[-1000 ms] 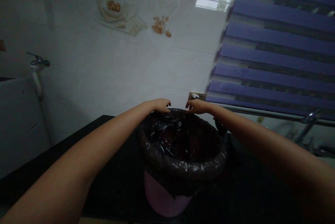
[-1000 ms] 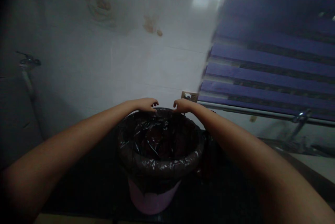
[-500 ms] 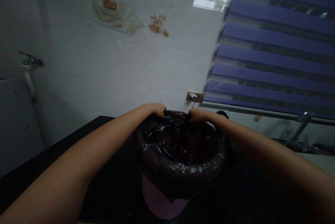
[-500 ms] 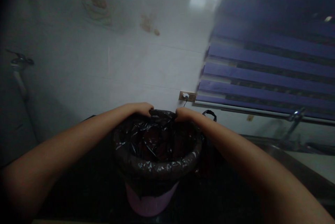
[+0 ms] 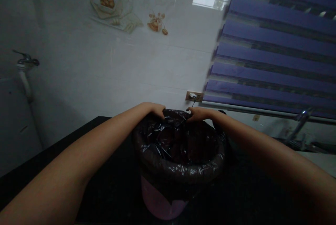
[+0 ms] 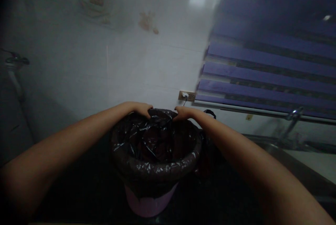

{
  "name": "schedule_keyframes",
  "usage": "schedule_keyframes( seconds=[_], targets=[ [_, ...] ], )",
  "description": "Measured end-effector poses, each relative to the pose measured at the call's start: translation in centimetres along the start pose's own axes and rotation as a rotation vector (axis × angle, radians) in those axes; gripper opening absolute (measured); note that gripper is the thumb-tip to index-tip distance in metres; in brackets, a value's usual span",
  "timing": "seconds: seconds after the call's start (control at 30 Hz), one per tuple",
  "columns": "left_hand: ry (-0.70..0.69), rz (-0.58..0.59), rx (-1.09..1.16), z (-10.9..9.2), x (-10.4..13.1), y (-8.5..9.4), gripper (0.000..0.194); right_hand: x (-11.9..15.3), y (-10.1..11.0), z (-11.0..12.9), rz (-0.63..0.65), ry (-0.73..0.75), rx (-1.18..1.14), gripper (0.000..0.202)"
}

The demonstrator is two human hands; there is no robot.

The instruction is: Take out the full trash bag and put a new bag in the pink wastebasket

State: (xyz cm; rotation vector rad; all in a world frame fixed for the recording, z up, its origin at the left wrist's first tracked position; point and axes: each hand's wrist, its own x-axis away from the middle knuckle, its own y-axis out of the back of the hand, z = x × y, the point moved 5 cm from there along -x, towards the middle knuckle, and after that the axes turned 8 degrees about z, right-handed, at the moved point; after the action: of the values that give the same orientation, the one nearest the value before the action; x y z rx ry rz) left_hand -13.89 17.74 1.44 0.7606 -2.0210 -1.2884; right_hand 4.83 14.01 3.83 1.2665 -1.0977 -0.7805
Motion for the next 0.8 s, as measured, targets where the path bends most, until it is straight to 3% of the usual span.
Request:
schedule_keyframes(
  seconds=[0.1, 0.27, 0.43, 0.8],
  targets=[
    [-0.004, -0.053, 0.026, -0.1, -0.1, 1.0, 0.052, -0.2, 1.3, -0.1, -0.035, 0.0, -0.019, 0.068],
    [-0.035, -0.158, 0.057, -0.3, -0.9, 1.7, 0.035, -0.4, 1.4, 1.8, -0.077, 0.148, 0.034, 0.041],
    [-0.059, -0.159, 0.112, 0.4, -1.6, 0.8, 0.019, -0.4, -0.1, 2.7, -0.042, 0.128, 0.103, 0.032],
    [-0.095, -0.114, 0.215, 1.2, -2.0, -0.7, 0.024, -0.8, -1.2, 3.2, -0.068, 0.107, 0.15, 0.041]
  ],
)
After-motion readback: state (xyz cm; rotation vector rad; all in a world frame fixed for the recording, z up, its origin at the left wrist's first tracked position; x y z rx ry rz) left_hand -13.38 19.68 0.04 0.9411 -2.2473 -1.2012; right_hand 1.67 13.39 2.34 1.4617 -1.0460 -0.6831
